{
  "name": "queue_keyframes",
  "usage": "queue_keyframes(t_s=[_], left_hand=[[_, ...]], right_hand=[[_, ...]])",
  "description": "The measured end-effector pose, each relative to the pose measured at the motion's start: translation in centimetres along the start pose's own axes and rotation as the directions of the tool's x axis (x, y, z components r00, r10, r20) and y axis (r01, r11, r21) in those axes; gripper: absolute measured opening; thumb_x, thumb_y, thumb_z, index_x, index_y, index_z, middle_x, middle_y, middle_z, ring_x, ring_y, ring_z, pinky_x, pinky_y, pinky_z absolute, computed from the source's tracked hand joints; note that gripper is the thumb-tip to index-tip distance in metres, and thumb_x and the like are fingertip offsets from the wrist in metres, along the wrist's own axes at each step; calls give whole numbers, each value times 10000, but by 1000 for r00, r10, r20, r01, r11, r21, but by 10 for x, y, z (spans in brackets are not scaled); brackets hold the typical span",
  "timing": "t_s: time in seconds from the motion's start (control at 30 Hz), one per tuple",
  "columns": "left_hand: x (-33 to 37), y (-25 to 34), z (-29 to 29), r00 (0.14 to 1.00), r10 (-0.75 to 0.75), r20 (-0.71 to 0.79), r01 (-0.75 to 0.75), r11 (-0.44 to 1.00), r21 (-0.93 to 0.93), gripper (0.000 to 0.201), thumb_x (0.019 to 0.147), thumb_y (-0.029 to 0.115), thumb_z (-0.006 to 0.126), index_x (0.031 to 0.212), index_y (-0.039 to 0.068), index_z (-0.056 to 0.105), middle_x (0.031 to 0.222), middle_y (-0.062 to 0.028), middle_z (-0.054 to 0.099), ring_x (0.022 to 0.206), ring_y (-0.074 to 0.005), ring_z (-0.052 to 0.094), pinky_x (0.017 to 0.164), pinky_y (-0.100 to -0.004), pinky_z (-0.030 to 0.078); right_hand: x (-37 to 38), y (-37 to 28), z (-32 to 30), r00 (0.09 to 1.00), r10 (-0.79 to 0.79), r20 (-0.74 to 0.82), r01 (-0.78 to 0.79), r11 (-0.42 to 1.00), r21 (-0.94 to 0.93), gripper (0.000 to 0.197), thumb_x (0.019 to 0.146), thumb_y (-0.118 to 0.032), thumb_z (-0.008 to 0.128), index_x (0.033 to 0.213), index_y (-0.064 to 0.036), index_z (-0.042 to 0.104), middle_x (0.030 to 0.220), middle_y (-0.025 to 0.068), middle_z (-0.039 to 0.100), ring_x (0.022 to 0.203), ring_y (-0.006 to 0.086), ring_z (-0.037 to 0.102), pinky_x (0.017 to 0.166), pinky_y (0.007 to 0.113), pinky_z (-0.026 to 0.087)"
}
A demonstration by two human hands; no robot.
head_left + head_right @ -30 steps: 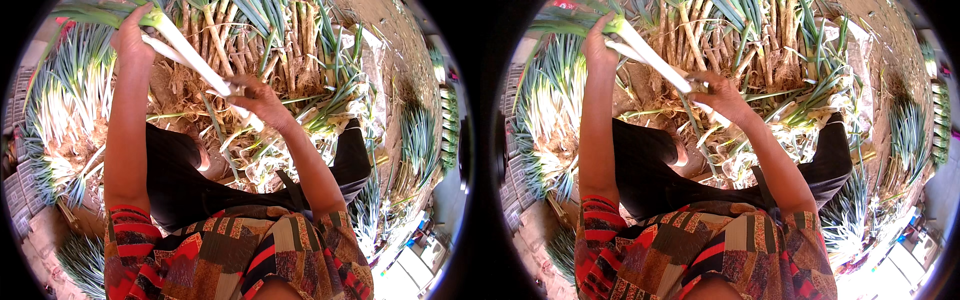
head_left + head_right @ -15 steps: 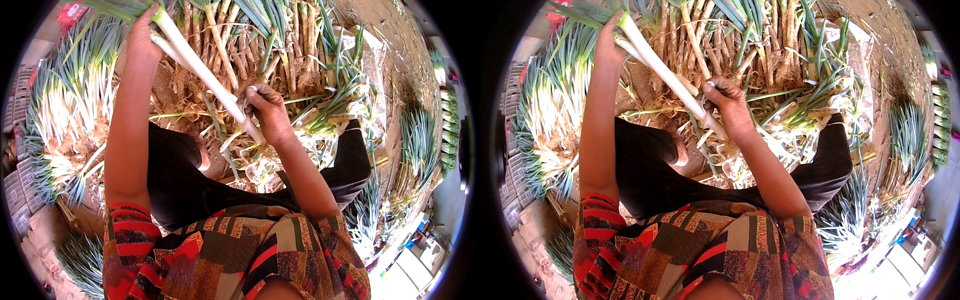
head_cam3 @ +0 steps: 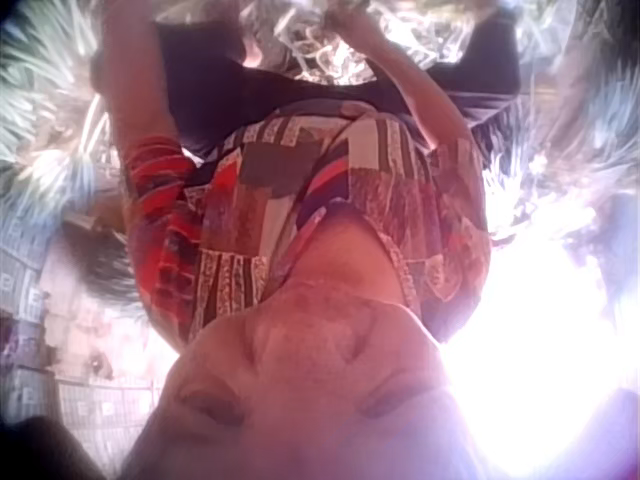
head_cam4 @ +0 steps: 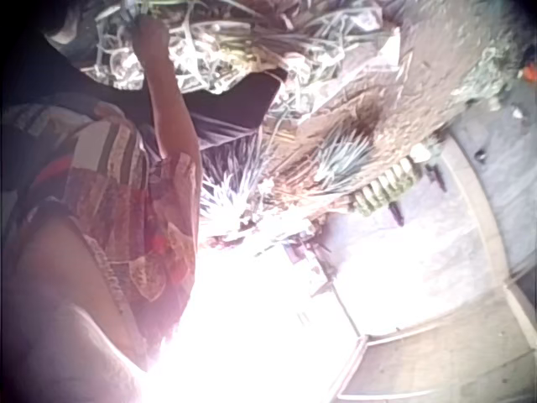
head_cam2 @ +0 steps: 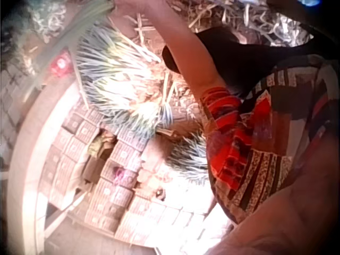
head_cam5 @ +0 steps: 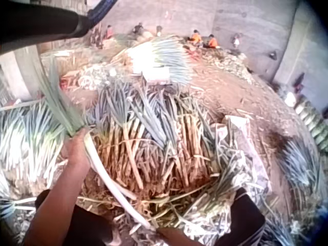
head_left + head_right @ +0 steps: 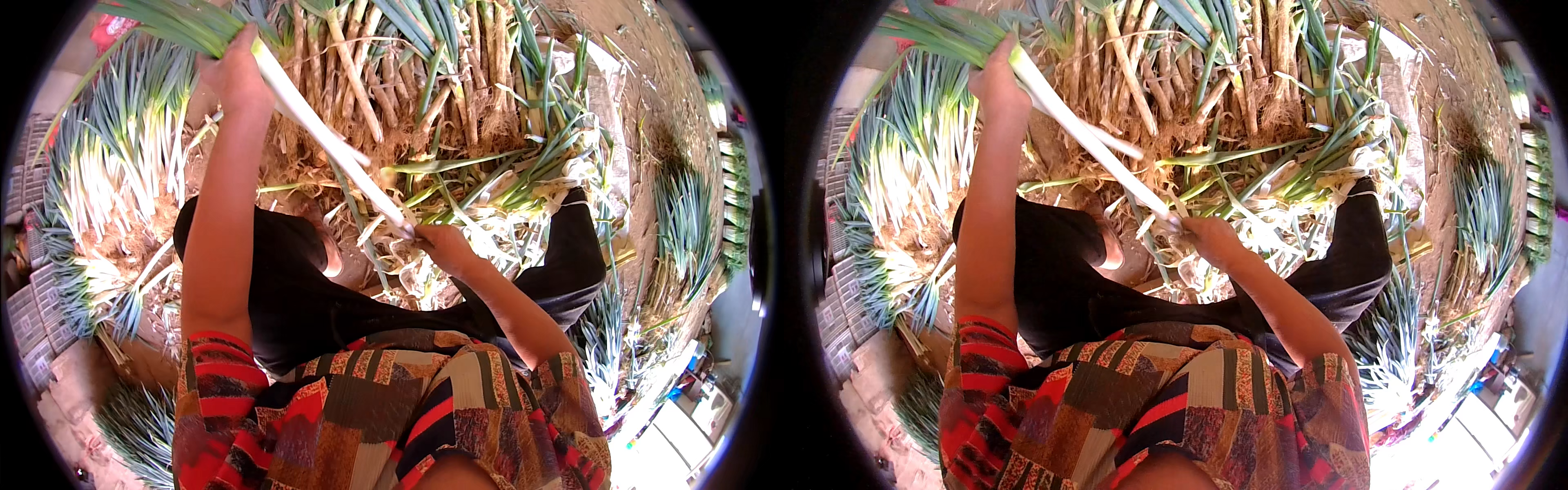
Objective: The person processes leeks by hand, peeling off the outer layers and removing dirt while sitting on the ground.
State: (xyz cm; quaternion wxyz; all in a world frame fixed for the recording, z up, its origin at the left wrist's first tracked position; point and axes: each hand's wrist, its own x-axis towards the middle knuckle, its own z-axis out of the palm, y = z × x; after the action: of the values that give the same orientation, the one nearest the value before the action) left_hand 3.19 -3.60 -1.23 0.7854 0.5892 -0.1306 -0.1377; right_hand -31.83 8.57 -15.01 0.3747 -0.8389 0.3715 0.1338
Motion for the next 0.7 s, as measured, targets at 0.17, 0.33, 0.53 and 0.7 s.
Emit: queue_keyframes(t_s=[0.17, 0.33, 0.53, 0.7], left_hand=[[41, 41, -10, 987, 92, -130, -110, 985, -134, 282, 715, 19, 679, 905, -97, 506, 823, -172, 596, 614, -247, 594, 564, -369, 526], [54, 27, -17, 958, 282, -53, -287, 945, -154, 336, 725, -18, 661, 997, -64, 469, 872, -146, 579, 660, -229, 588, 580, -351, 508], [42, 17, -16, 992, -84, 91, 102, 972, -214, 356, 730, -13, 656, 1036, -55, 478, 891, -137, 575, 703, -238, 596, 624, -362, 513], [49, 7, -16, 963, -265, 48, 267, 916, -299, 321, 703, 36, 713, 956, -48, 534, 879, -133, 582, 685, -234, 592, 602, -356, 537]], right_hand=[[-37, 114, 102, 944, 197, 265, -156, 973, -171, 331, 794, -273, 555, 1016, -34, 613, 849, 179, 626, 787, 307, 618, 721, 436, 470], [16, 70, 19, 892, 271, -361, -71, 874, 480, 286, 784, -263, 622, 968, -45, 608, 961, 133, 630, 889, 273, 609, 757, 345, 484], [46, -34, -105, 956, 122, -268, 136, 622, 771, 585, 820, -330, 610, 1285, -49, 393, 1279, 176, 434, 1128, 261, 487, 983, 407, 392], [43, -48, -63, 980, -132, 150, -46, 578, 815, 620, 853, -466, 513, 1288, -33, 423, 1122, 169, 565, 1070, 235, 513, 957, 351, 378]])
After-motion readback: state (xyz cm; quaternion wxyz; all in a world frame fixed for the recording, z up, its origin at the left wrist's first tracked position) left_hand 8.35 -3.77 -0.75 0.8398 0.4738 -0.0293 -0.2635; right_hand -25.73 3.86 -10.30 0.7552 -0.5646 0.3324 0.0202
